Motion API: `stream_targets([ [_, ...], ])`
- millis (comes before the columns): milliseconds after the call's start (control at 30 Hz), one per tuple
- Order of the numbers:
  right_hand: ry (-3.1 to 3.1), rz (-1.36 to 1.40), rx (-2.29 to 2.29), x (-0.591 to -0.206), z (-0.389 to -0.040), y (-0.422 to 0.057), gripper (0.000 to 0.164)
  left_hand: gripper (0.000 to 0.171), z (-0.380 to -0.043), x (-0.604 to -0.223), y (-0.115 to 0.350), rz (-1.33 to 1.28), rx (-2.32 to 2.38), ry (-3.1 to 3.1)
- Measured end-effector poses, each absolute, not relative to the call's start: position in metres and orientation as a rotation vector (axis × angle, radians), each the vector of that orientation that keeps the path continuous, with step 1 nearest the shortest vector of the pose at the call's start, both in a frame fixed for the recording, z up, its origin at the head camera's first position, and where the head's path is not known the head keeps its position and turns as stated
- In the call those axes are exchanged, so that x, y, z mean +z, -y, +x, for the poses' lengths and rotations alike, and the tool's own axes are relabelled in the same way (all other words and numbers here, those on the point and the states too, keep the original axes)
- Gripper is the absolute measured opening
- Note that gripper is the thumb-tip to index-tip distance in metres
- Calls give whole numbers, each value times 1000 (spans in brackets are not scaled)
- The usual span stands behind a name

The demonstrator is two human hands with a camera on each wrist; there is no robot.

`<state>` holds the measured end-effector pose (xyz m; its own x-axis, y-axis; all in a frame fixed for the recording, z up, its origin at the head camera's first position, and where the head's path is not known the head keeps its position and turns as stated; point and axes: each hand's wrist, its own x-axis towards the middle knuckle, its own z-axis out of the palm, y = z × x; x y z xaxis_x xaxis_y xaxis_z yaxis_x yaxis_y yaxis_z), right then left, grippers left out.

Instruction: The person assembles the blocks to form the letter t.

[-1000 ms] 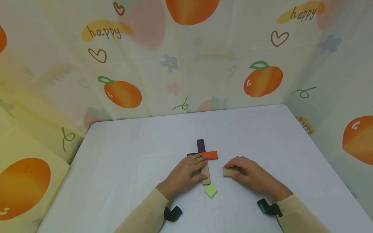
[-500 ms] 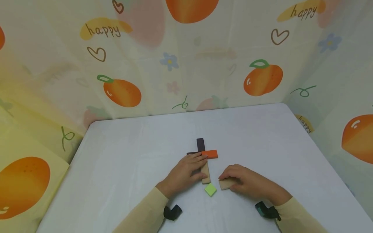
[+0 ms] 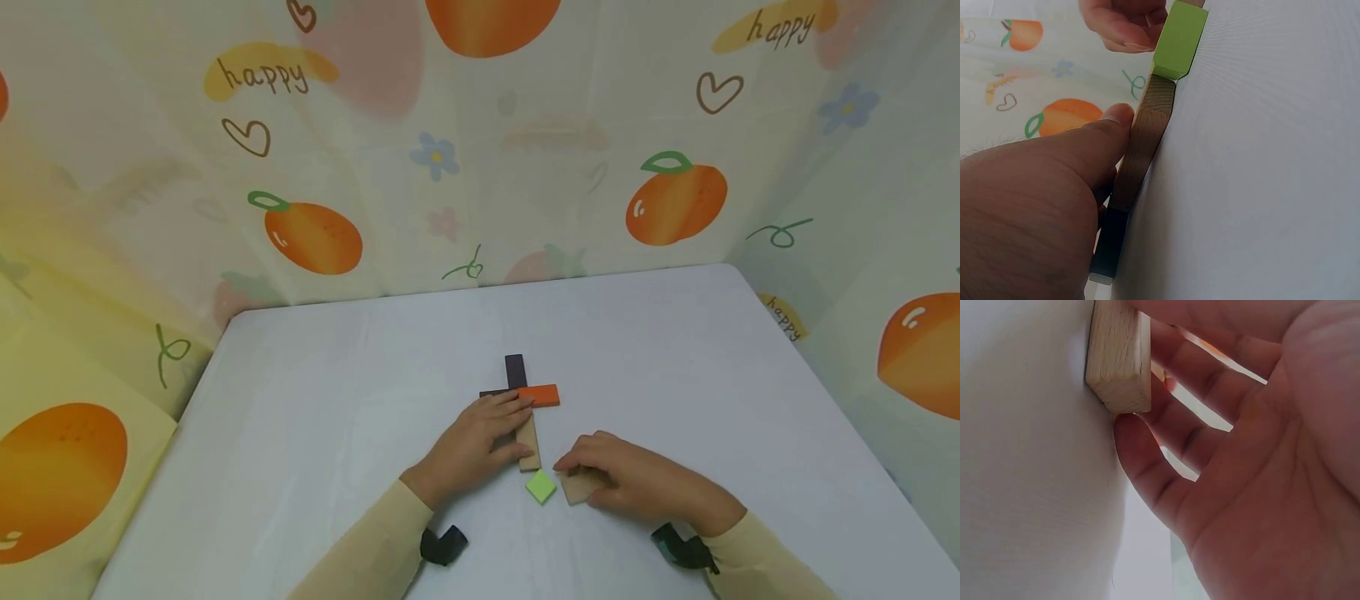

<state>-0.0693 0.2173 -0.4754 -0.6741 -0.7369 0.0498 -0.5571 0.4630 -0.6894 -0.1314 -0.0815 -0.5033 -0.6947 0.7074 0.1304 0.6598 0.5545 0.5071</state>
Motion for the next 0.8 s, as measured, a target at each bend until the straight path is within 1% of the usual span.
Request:
stream_targets([
  [533,-2462,-1019,-994,-477,-66,-206,49,66,-131,-502,82,1198,822,-2698],
  [700,-2467,-1039,-1006,-476,-66,-206,50,66,-131,-503,82,1203,812,-2710],
  [800,-2493,-1009,-1038,-475,-67,-209,46,66,-131,-503,82,1202,807,-2708],
])
